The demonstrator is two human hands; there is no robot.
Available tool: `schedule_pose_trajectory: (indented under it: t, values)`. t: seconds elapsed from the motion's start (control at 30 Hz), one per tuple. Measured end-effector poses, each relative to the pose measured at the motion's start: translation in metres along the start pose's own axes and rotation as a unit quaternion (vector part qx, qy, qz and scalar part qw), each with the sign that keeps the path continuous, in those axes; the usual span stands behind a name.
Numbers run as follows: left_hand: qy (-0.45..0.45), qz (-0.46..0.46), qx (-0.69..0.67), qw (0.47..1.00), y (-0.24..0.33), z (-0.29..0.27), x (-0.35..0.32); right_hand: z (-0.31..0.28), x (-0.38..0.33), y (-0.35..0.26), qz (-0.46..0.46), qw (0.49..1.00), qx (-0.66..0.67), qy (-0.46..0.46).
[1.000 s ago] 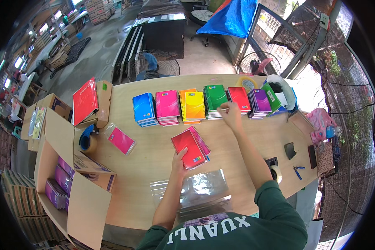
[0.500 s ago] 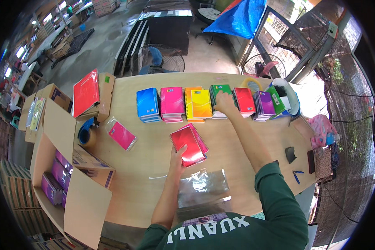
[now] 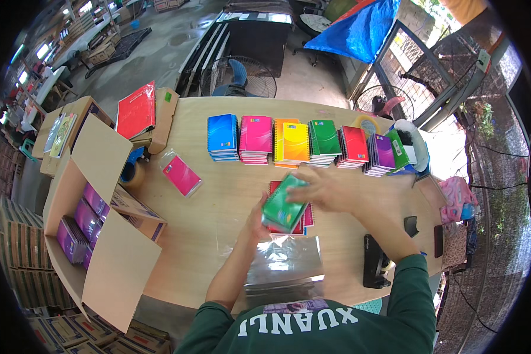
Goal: The person gathers small colorful notebooks from stacks on a table, places them into clear plastic bags, and then puts the bagged notebooks into a cardboard box.
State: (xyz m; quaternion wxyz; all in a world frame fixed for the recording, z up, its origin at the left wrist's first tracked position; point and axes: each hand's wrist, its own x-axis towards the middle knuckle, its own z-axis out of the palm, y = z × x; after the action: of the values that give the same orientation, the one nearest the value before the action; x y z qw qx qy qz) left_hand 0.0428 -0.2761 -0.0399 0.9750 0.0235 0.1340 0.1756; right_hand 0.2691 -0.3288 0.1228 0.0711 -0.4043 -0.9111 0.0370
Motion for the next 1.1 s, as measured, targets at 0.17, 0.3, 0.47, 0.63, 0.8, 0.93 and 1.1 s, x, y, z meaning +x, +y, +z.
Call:
schedule_pose_trajectory:
  t: [0.17,0.3,0.47,0.63,0.8,0.93,1.1]
  values:
    - [-0.006,0.017,0.009,1.000,-0.011,-0.024,-0.003,0.030,0.003,0.045,0.189,0.950,0.232,0.085]
    - [0.082,0.121,0.018,0.989,0.001,-0.022,-0.013,0.092,0.050,0.078,0.314,0.934,0.009,0.170]
    - [0.130,0.204,0.134,0.961,0.030,-0.037,-0.024,0.116,0.108,0.071,0.434,0.887,-0.143,0.065]
    - [0.137,0.235,0.160,0.949,0.039,-0.025,-0.031,0.086,0.105,0.093,0.475,0.879,-0.028,0.009]
    - [0.162,0.155,0.124,0.967,0.039,-0.019,-0.027,0.005,0.041,0.071,0.299,0.920,0.181,0.180]
    - [0.056,0.097,0.058,0.992,0.011,0.015,-0.014,0.016,0.007,0.021,0.027,0.959,0.265,0.094]
    - [0.056,0.063,0.116,0.990,-0.020,-0.012,-0.019,0.020,-0.040,0.015,0.106,0.967,0.216,0.079]
